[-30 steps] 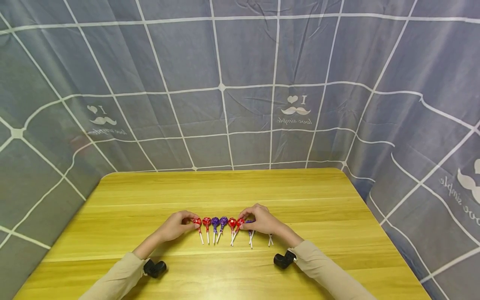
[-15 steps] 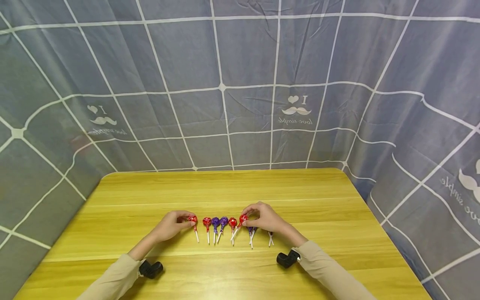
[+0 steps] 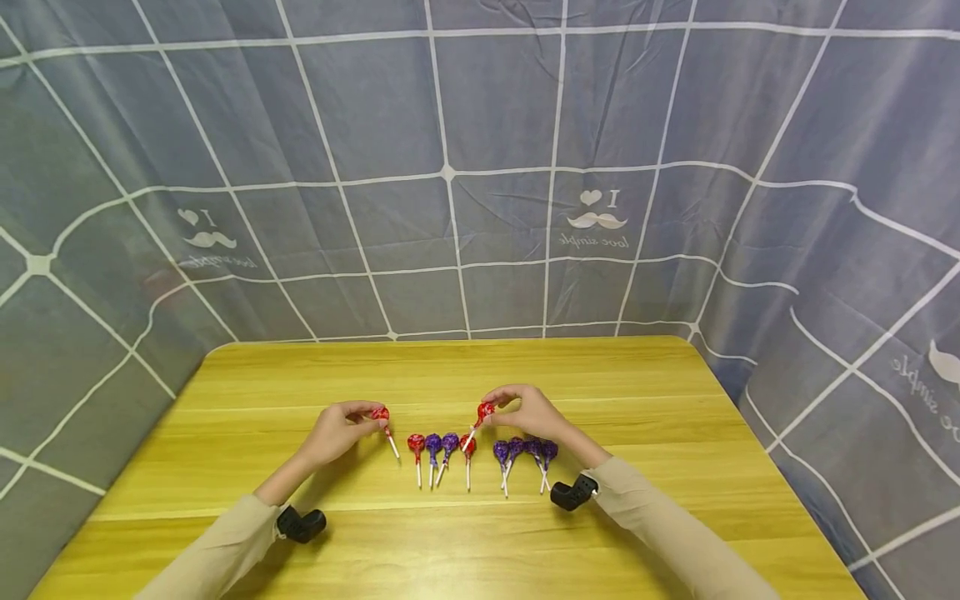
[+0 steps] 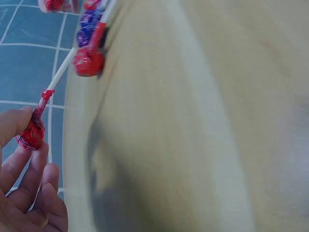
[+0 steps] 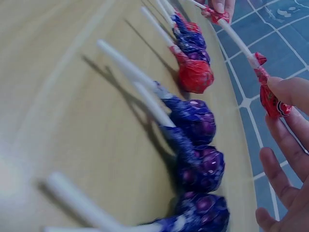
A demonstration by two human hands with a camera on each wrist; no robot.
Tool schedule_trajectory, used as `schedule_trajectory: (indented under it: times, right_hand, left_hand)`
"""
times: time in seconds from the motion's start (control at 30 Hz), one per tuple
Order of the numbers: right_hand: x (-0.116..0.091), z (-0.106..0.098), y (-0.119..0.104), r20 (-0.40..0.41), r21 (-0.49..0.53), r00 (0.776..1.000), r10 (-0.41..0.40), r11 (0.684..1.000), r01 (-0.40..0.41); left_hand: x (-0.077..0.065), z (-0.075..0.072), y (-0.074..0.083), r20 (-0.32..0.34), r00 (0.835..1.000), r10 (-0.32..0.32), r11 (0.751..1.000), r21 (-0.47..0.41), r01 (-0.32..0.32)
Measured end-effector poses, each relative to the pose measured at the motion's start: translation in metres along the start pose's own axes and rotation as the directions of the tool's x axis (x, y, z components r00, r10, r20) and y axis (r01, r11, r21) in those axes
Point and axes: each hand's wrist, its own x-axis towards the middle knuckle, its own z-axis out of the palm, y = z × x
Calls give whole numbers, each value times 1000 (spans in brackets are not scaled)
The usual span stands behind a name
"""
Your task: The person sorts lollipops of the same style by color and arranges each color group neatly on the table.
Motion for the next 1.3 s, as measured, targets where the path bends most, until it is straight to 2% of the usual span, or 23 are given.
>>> schedule_trajectory:
  times: [0.37, 0.5, 0.93, 1.07, 1.3]
  right_hand:
    - [31, -2, -7, 37, 116, 999, 20, 993, -24]
    - [48, -4, -3, 29, 139, 998, 61, 988, -65]
    - [91, -4, -2, 20, 94, 994, 108, 990, -109]
    - [102, -4, -4, 4, 71, 995, 100, 992, -100]
    - [127, 1, 0, -41, 78, 996, 81, 994, -78]
  left_hand:
    - [23, -5, 5, -48, 998, -51, 994, -101, 46]
    - [34, -5, 5, -72, 995, -72, 993, -94, 65]
    - [67, -1, 12, -91, 988, -124, 987, -118, 113]
    - [80, 3, 9, -81, 988, -133, 985, -119, 123]
    - [102, 8, 12, -104, 984, -146, 984, -117, 134]
